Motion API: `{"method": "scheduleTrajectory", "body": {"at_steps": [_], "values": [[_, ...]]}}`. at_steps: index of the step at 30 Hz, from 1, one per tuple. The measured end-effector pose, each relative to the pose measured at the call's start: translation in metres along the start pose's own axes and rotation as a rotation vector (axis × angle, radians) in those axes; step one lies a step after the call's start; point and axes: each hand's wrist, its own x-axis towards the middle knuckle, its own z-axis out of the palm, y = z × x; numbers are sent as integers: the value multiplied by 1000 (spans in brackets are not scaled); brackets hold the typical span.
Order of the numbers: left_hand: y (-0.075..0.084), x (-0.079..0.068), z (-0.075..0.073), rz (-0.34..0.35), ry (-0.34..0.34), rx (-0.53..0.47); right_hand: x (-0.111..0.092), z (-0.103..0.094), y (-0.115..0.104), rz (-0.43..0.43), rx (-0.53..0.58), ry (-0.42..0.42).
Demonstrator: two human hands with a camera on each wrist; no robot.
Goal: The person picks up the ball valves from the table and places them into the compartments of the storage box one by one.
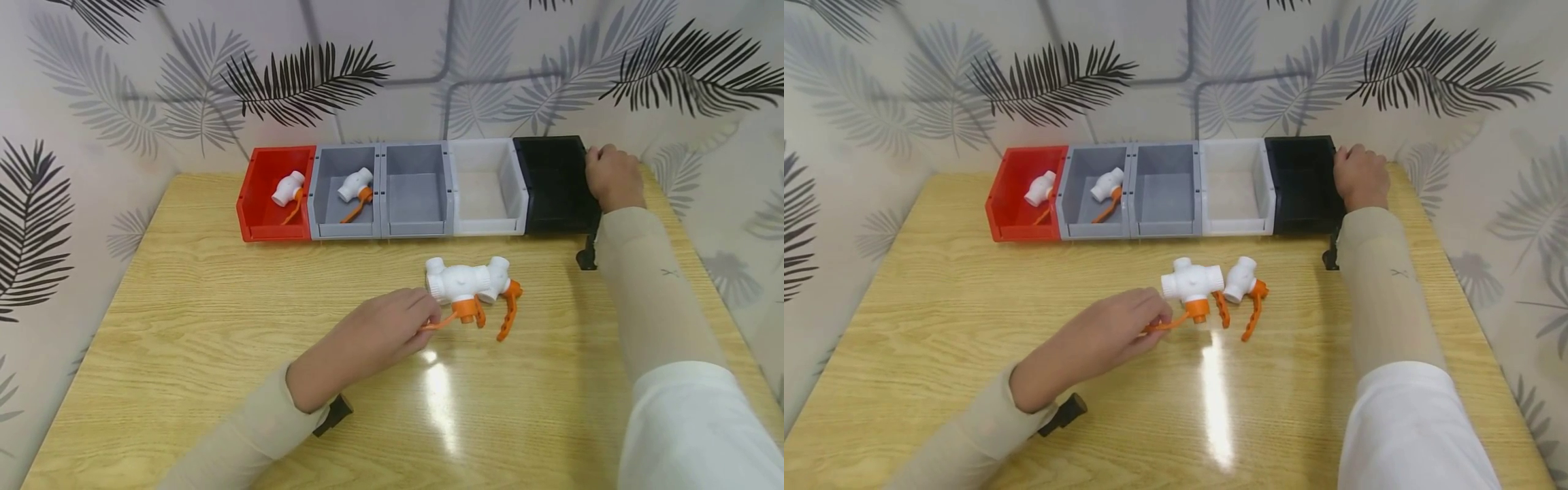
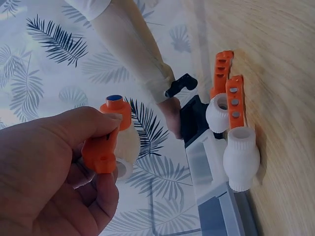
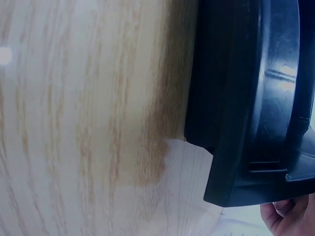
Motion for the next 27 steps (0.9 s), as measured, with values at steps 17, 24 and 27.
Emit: {"method": "scheduleTrajectory", "body": {"at_steps": [17,24,27], "values": [[-17,6,-10,-47,57,23,-2,-3,1,1,20,-35],[-27,12,-8,-69,54,67,-1,-3,0,6,18,-34],[-33,16,-6,-106,56,55,-2,-3,0,13,19,-31]]}}
